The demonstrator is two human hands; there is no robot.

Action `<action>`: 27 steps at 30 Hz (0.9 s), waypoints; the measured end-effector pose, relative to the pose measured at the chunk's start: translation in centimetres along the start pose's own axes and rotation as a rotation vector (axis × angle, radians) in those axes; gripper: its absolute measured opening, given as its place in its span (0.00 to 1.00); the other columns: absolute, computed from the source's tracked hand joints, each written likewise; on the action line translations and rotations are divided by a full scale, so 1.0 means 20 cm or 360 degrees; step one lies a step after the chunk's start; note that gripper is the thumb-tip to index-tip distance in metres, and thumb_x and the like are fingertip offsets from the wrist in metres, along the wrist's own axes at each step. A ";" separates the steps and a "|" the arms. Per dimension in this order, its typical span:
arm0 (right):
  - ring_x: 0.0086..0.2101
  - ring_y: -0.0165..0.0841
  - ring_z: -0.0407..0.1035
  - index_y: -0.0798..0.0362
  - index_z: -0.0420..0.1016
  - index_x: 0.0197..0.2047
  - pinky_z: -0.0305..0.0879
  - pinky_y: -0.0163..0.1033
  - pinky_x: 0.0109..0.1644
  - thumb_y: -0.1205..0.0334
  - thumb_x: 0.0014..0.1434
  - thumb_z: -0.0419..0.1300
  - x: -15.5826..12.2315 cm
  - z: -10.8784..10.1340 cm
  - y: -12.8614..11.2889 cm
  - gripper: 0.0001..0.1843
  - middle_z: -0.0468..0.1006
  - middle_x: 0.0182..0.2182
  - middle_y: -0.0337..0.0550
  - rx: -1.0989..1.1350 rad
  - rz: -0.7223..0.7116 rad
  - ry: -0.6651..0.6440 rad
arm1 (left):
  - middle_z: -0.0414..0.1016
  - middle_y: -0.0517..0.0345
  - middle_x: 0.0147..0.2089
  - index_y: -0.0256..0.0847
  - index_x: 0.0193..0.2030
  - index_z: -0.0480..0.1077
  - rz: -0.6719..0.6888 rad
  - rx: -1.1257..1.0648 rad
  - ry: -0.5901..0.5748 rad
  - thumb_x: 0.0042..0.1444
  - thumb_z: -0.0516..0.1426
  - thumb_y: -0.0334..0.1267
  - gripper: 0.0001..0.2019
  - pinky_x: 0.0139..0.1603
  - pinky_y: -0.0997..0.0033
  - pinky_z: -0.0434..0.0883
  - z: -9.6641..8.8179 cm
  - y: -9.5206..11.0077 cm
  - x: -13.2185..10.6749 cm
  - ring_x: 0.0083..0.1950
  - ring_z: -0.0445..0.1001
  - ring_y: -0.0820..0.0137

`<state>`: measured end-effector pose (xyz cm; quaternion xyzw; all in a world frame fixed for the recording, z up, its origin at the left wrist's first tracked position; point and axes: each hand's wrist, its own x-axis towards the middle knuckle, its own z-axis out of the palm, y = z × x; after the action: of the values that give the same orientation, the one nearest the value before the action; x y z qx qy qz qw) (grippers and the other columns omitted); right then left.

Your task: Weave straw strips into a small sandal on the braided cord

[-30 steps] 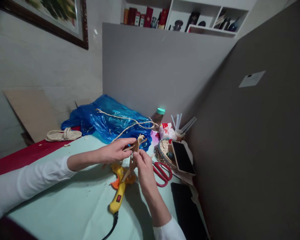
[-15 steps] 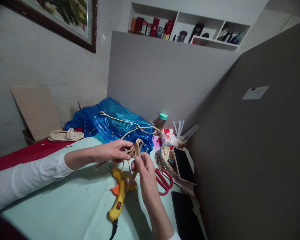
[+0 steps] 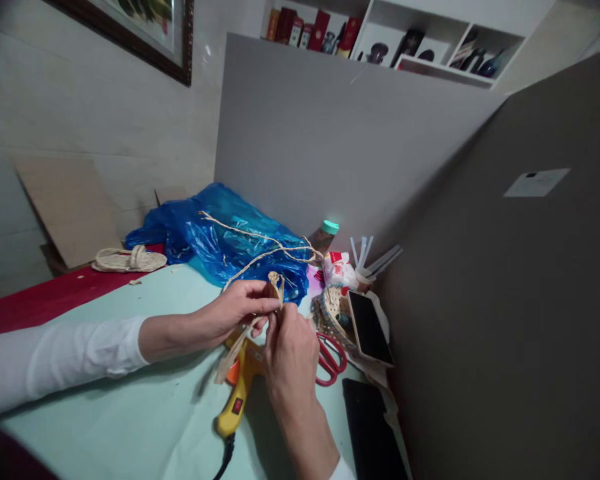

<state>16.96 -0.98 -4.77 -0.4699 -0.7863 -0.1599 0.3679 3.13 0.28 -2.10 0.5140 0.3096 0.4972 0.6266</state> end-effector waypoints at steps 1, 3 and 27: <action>0.22 0.36 0.64 0.48 0.57 0.31 0.50 0.38 0.27 0.63 0.67 0.45 0.00 0.00 0.00 0.10 0.69 0.21 0.39 -0.0062 -0.0035 0.0039 | 0.67 0.63 0.25 0.35 0.32 0.68 0.0015 -0.0029 -0.0012 0.54 0.62 0.40 0.11 0.21 0.78 0.64 0.01 -0.01 0.00 0.20 0.64 0.79; 0.22 0.36 0.65 0.49 0.57 0.32 0.49 0.39 0.27 0.65 0.66 0.45 0.00 -0.01 -0.01 0.10 0.69 0.20 0.39 -0.0163 -0.0074 0.0097 | 0.67 0.64 0.26 0.35 0.34 0.68 0.0045 -0.0080 -0.0001 0.54 0.63 0.42 0.12 0.20 0.79 0.64 0.01 -0.01 -0.01 0.20 0.64 0.80; 0.24 0.35 0.62 0.58 0.67 0.47 0.55 0.41 0.33 0.72 0.62 0.49 -0.06 -0.06 -0.13 0.12 0.72 0.23 0.41 0.0126 -0.0384 0.0033 | 0.64 0.67 0.26 0.40 0.34 0.58 0.0370 -0.0085 0.0326 0.62 0.51 0.34 0.05 0.15 0.85 0.49 -0.15 0.25 0.10 0.16 0.51 0.84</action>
<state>15.59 -3.74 -4.52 -0.3553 -0.8389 -0.1766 0.3725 -0.58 3.01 2.03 0.4761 0.2972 0.6242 0.5434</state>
